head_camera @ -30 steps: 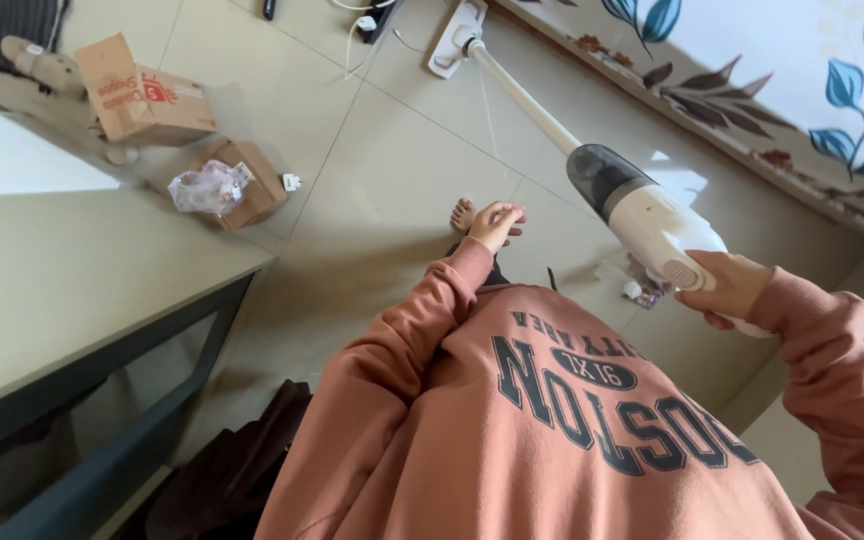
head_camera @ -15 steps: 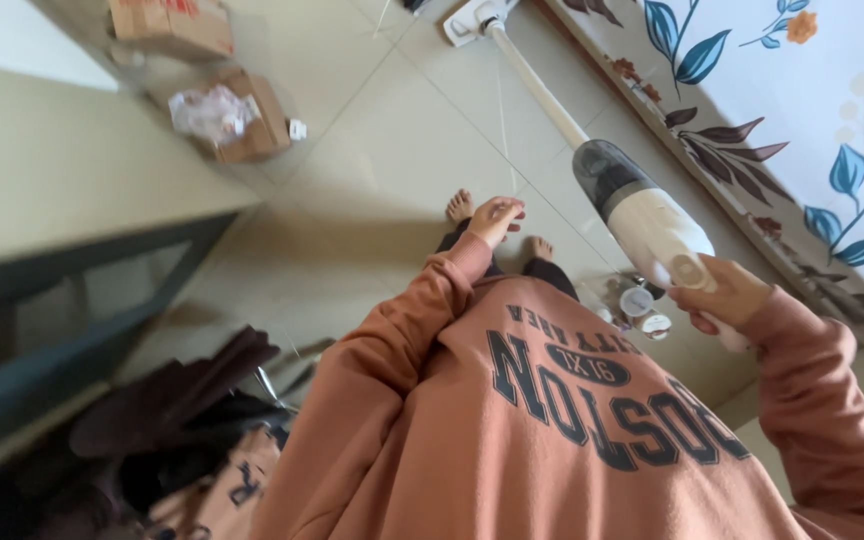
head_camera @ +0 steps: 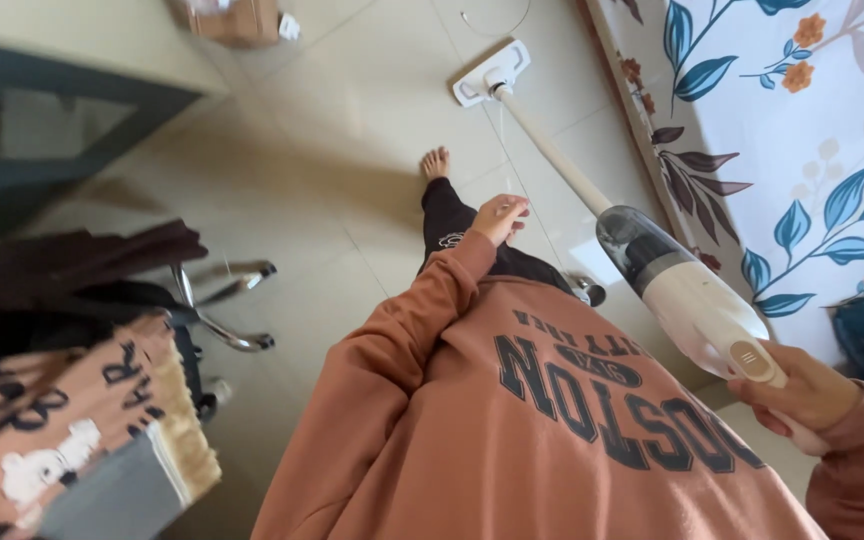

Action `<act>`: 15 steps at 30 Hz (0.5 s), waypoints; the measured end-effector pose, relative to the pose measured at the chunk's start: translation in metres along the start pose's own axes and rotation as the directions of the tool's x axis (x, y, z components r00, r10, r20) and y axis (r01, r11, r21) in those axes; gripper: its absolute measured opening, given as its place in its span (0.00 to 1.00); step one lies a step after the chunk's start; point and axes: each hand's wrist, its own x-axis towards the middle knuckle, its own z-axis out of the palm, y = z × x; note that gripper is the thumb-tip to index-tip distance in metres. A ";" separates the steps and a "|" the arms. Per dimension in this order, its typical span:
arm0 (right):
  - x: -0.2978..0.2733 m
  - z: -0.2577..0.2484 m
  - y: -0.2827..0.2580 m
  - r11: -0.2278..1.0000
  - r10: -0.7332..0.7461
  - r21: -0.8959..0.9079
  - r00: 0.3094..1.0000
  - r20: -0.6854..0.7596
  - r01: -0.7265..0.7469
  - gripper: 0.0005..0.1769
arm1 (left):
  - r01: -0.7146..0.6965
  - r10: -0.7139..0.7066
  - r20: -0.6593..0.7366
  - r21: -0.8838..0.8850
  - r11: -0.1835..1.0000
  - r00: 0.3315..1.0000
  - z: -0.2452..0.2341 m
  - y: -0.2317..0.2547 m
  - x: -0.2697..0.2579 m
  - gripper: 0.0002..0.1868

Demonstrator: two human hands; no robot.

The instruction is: Vacuuming the floor and organizing a standing fan and power strips.

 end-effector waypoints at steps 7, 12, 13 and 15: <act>0.024 -0.025 -0.002 0.990 -0.073 -0.119 0.995 0.070 0.081 0.15 | -0.017 0.008 -0.072 -0.132 0.991 0.997 -0.003 -0.012 -0.009 0.17; 0.073 -0.030 -0.028 0.978 -0.133 -0.145 0.984 0.119 0.149 0.15 | -0.100 0.089 -0.133 -0.080 0.992 0.987 -0.010 0.006 -0.021 0.18; 0.081 -0.029 -0.032 0.975 -0.194 -0.082 0.969 0.153 0.208 0.14 | -0.098 0.095 -0.147 -0.013 0.995 0.985 -0.012 0.010 -0.025 0.18; 0.104 -0.022 -0.045 0.962 -0.218 -0.135 0.964 0.154 0.239 0.13 | -0.107 0.098 -0.154 -0.051 0.993 0.983 -0.020 0.011 -0.020 0.18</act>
